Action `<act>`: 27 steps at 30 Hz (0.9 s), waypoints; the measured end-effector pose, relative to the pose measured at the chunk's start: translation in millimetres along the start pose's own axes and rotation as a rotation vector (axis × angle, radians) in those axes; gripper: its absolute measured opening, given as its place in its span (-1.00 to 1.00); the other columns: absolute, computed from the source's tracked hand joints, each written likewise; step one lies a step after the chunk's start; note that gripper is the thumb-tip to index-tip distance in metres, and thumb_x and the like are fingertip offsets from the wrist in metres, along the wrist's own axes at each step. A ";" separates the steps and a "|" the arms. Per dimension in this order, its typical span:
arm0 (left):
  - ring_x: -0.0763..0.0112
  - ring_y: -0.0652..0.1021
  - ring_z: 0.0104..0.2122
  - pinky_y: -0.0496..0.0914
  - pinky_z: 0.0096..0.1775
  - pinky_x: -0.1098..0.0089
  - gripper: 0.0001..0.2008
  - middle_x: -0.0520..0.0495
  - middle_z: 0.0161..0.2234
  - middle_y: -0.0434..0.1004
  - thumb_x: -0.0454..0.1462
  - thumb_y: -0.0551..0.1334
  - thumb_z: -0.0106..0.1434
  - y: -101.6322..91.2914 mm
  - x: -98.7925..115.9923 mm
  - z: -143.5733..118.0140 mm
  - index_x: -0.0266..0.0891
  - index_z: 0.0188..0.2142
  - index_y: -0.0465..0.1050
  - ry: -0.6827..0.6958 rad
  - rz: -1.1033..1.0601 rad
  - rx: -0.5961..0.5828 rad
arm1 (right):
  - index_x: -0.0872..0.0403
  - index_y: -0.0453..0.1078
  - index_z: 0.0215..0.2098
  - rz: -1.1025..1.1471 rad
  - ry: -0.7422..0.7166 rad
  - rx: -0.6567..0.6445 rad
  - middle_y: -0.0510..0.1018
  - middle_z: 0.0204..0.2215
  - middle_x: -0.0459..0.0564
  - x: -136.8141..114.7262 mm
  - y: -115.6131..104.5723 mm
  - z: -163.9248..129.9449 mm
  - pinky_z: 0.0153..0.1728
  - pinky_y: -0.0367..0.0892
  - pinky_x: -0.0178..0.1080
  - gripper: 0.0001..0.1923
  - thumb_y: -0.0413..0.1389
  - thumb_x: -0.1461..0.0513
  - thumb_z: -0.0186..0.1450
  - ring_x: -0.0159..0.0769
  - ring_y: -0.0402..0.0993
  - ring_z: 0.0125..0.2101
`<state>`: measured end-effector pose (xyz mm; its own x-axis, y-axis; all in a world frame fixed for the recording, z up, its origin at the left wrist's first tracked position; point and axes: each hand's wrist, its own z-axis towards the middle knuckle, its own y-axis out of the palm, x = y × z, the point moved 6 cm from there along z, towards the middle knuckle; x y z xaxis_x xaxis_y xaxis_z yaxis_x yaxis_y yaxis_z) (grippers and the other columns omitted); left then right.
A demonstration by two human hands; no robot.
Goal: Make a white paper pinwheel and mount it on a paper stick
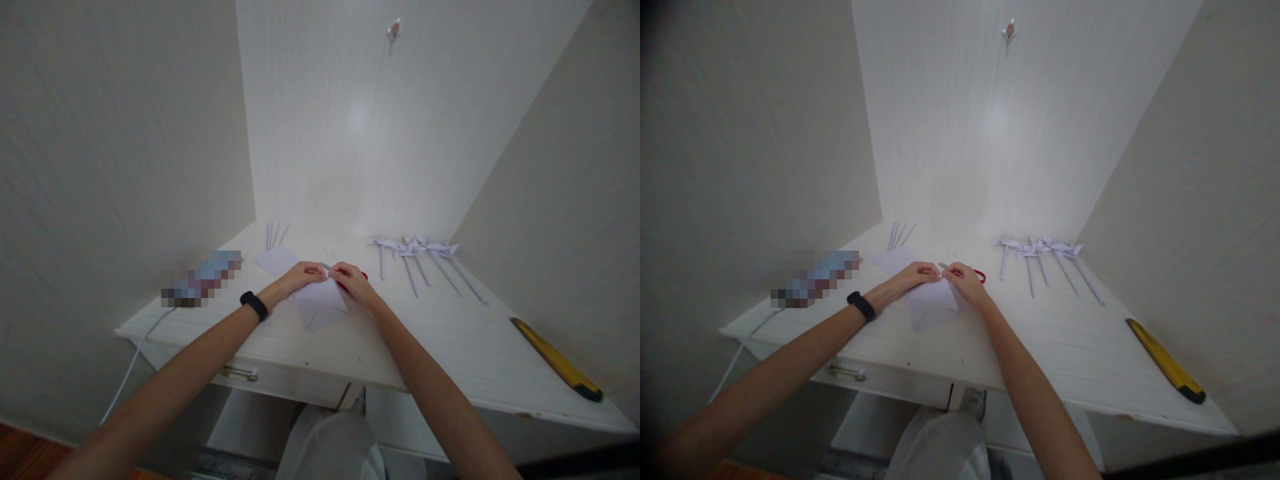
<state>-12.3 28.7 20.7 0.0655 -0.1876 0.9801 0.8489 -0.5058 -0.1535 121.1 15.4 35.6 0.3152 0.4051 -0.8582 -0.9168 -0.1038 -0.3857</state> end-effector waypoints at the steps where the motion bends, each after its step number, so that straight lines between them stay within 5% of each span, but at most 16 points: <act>1: 0.51 0.36 -0.49 0.13 -0.44 0.48 -0.79 0.01 -0.49 0.42 -0.19 0.30 -0.02 -0.2 -0.4 0.1 -0.31 -0.43 0.46 -0.004 0.008 0.002 | 0.10 0.39 -0.49 -0.001 0.003 -0.001 0.43 -0.52 -0.10 0.1 0.0 0.0 -0.37 0.20 -0.33 -0.82 0.08 0.14 0.10 -0.39 0.31 -0.43; 14: 0.51 0.38 -0.51 0.16 -0.45 0.48 -0.76 0.01 -0.50 0.45 -0.17 0.30 -0.02 -1.9 -8.0 4.0 -0.30 -0.40 0.47 -0.039 0.011 0.001 | 0.09 0.34 -0.42 -0.026 -0.085 0.000 0.42 -0.47 -0.11 -6.9 2.7 -2.8 -0.38 0.25 -0.33 -0.87 0.10 0.18 0.11 -0.40 0.33 -0.42; 22: 0.47 0.40 -0.48 0.23 -0.37 0.45 -0.74 -0.02 -0.50 0.46 -0.16 0.30 -0.04 -1.2 -13.1 8.3 -0.34 -0.43 0.49 -0.029 -0.049 -0.003 | 0.06 0.32 -0.42 -0.307 -0.360 0.048 0.39 -0.40 -0.05 -28.1 -0.2 -7.0 -0.26 0.23 -0.27 -0.98 0.05 0.28 0.17 -0.34 0.30 -0.33; 27: 0.46 0.40 -0.47 0.22 -0.39 0.45 -0.73 -0.03 -0.49 0.46 -0.15 0.30 -0.04 -1.9 -7.8 4.2 -0.33 -0.41 0.50 -0.036 -0.037 0.030 | 0.06 0.33 -0.42 -0.331 -0.402 0.045 0.39 -0.40 -0.03 -31.4 0.3 -7.2 -0.24 0.22 -0.25 -0.96 0.05 0.28 0.19 -0.31 0.31 -0.31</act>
<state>-12.3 34.6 13.9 0.0525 -0.1388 0.9889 0.8666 -0.4858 -0.1142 112.6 -3.9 59.9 0.4787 0.7274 -0.4916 -0.7967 0.1245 -0.5914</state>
